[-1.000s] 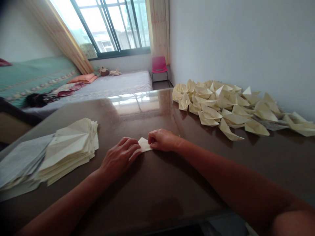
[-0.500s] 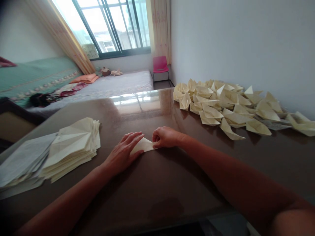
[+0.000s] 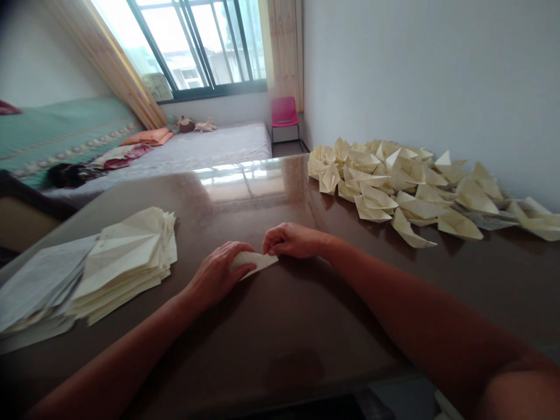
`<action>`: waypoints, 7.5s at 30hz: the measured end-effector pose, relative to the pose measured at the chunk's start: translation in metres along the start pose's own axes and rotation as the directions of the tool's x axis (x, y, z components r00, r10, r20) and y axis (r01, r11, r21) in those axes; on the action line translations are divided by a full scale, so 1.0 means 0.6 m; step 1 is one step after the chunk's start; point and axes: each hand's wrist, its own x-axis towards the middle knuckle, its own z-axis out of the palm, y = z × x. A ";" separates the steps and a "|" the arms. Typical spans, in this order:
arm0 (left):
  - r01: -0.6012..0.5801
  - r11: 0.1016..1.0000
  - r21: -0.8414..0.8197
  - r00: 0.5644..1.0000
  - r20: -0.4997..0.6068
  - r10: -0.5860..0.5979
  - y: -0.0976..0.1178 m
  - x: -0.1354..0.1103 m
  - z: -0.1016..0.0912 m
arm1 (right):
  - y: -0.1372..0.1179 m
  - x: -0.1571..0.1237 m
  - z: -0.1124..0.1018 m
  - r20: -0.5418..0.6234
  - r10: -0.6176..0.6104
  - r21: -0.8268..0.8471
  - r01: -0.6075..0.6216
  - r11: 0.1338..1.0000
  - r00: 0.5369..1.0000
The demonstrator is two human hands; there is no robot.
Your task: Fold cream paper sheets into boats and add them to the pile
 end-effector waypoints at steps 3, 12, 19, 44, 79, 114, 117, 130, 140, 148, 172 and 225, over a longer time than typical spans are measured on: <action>0.030 0.999 -0.033 1.000 -0.004 -0.031 0.003 -0.001 0.000 | 0.000 0.002 0.003 0.014 0.033 0.057 -0.034 0.998 0.999; 0.147 0.980 -0.132 0.987 -0.046 -0.154 0.006 -0.002 0.003 | -0.020 0.000 0.019 -0.112 -0.001 -0.265 -0.029 0.964 0.994; 0.180 0.974 -0.137 0.980 -0.059 -0.190 0.009 -0.002 0.005 | -0.040 -0.011 0.014 -0.067 0.049 -0.331 -0.069 0.941 0.997; 0.153 0.930 -0.335 0.962 -0.163 -0.218 -0.011 0.006 0.001 | -0.026 0.006 0.031 -0.259 0.089 -0.394 -0.190 0.899 0.962; 0.298 0.446 -0.844 0.853 0.026 -0.521 -0.052 0.013 -0.005 | 0.019 0.013 0.017 -0.384 0.178 0.092 -0.154 0.984 0.906; 0.168 0.230 -0.959 0.945 0.091 -0.314 -0.029 0.015 -0.004 | -0.004 0.019 0.044 -0.213 0.338 0.501 -0.194 0.843 0.917; 0.164 0.241 -0.957 0.950 0.087 -0.301 -0.024 0.012 -0.007 | -0.009 0.018 0.049 -0.141 0.309 0.485 -0.206 0.850 0.941; 0.181 0.319 -0.930 0.979 0.139 -0.148 0.001 0.008 -0.005 | -0.026 0.012 0.050 -0.412 -0.035 -0.151 -0.030 0.988 0.910; 0.109 0.636 -0.764 0.989 0.023 -0.143 0.006 0.001 0.012 | -0.029 0.017 0.089 -0.417 -0.240 -0.331 0.099 0.938 0.877; 0.090 0.957 -0.276 0.967 -0.204 -0.150 0.025 0.004 0.024 | -0.022 0.025 0.106 -0.456 -0.306 -0.408 0.109 0.907 0.836; -0.119 0.993 0.014 0.989 -0.085 0.120 -0.016 -0.003 0.017 | 0.001 0.002 0.026 -0.116 -0.238 -0.647 0.108 0.755 0.964; -0.332 0.799 0.502 0.939 0.100 0.328 -0.006 -0.020 -0.008 | -0.009 -0.017 -0.004 0.095 -0.227 -0.543 0.242 0.804 0.969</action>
